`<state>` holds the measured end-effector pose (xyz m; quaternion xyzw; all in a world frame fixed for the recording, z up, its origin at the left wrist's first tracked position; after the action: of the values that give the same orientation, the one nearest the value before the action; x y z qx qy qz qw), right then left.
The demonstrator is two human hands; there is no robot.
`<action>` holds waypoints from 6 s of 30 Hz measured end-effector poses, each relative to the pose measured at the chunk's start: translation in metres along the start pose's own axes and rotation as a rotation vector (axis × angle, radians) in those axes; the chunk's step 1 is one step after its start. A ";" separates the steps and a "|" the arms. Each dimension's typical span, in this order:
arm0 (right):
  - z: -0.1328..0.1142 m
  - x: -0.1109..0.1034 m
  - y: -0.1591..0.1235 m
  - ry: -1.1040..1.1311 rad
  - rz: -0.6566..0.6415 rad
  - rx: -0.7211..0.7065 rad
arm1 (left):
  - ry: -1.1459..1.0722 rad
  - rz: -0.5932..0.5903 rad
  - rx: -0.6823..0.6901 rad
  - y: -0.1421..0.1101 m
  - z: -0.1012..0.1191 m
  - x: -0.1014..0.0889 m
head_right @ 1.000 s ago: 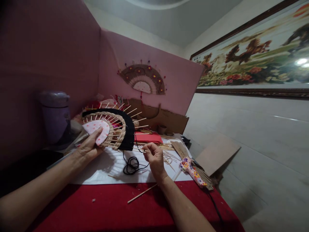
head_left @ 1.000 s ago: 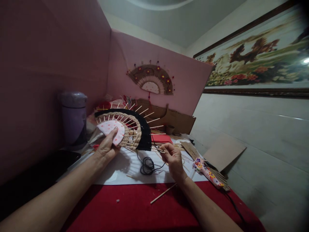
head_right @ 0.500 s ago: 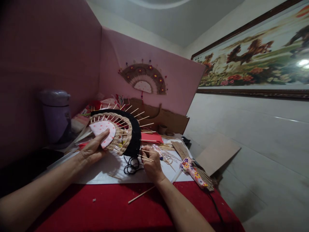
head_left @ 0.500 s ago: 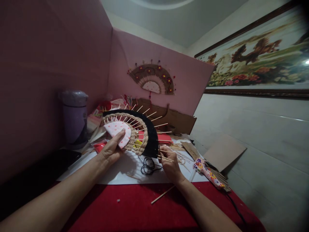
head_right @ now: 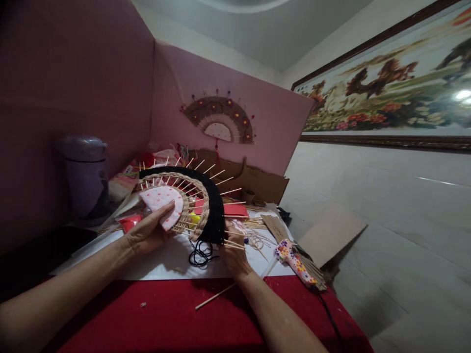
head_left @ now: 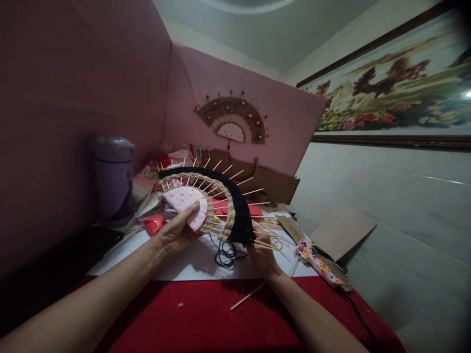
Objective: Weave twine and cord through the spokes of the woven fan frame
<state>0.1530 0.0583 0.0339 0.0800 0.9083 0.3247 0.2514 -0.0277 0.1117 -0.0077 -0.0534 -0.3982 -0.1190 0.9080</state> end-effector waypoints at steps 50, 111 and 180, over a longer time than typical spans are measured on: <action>0.049 0.030 -0.006 0.633 -0.127 0.581 | -0.079 0.014 -0.012 -0.005 0.005 0.006; 0.020 0.008 0.005 0.613 -0.136 0.230 | -0.091 0.033 0.018 -0.005 0.008 0.006; 0.045 -0.032 0.012 0.569 0.191 0.472 | 0.132 0.055 0.098 -0.004 0.014 0.002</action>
<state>0.2032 0.0822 0.0248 0.1266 0.9801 0.1375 -0.0674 -0.0378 0.1103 0.0031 -0.0119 -0.3413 -0.0776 0.9367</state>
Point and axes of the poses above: each hand's wrist, its own y-axis towards the middle knuckle, its own x-axis out of the palm, z = x × y, the point moved 9 cm from there along y, towards the middle knuckle, and after that the axes turned 2 degrees about x, right-handed, at the moved point
